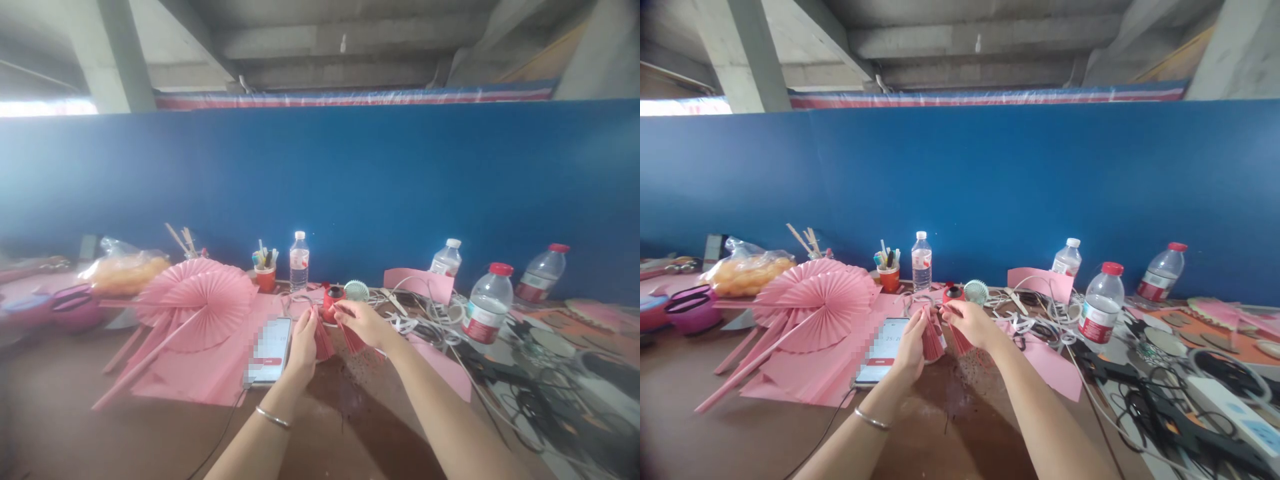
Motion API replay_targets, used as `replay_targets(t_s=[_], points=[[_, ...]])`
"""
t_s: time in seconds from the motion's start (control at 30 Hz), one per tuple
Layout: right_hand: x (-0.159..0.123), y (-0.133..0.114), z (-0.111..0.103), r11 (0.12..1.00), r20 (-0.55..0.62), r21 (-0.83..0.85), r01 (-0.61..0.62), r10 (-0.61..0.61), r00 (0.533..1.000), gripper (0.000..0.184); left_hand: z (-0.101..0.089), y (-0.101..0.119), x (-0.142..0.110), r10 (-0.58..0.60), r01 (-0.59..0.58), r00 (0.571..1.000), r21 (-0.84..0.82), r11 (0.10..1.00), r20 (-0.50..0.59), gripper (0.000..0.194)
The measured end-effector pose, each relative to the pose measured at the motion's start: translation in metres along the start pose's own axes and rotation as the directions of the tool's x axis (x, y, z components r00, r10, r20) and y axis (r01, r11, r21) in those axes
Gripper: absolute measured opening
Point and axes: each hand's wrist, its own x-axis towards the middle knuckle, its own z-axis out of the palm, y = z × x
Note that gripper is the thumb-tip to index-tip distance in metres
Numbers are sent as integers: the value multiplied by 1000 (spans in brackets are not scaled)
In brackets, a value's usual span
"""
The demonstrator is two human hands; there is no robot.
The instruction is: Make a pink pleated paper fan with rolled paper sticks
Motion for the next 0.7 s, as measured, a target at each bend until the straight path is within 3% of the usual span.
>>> replay_targets(t_s=[0.1, 0.33, 0.47, 0.57, 0.7], points=[[3, 3, 5, 999, -28, 45, -8, 9, 1000, 35, -1, 0, 2, 38, -42, 997, 58, 997, 69, 34], [4, 5, 8, 999, -58, 40, 5, -3, 998, 32, -4, -3, 4, 63, -74, 994, 128, 989, 94, 32], [4, 6, 9, 999, -145, 11, -40, 41, 989, 30, -5, -4, 6, 127, -146, 982, 141, 979, 139, 27], [2, 4, 5, 982, -231, -183, -44, 0, 973, 19, -6, -2, 6, 185, -214, 972, 229, 950, 144, 22], [-1, 0, -4, 864, -284, -502, -46, -114, 952, 12, -7, 3, 4, 323, -346, 938, 427, 836, 126, 17]])
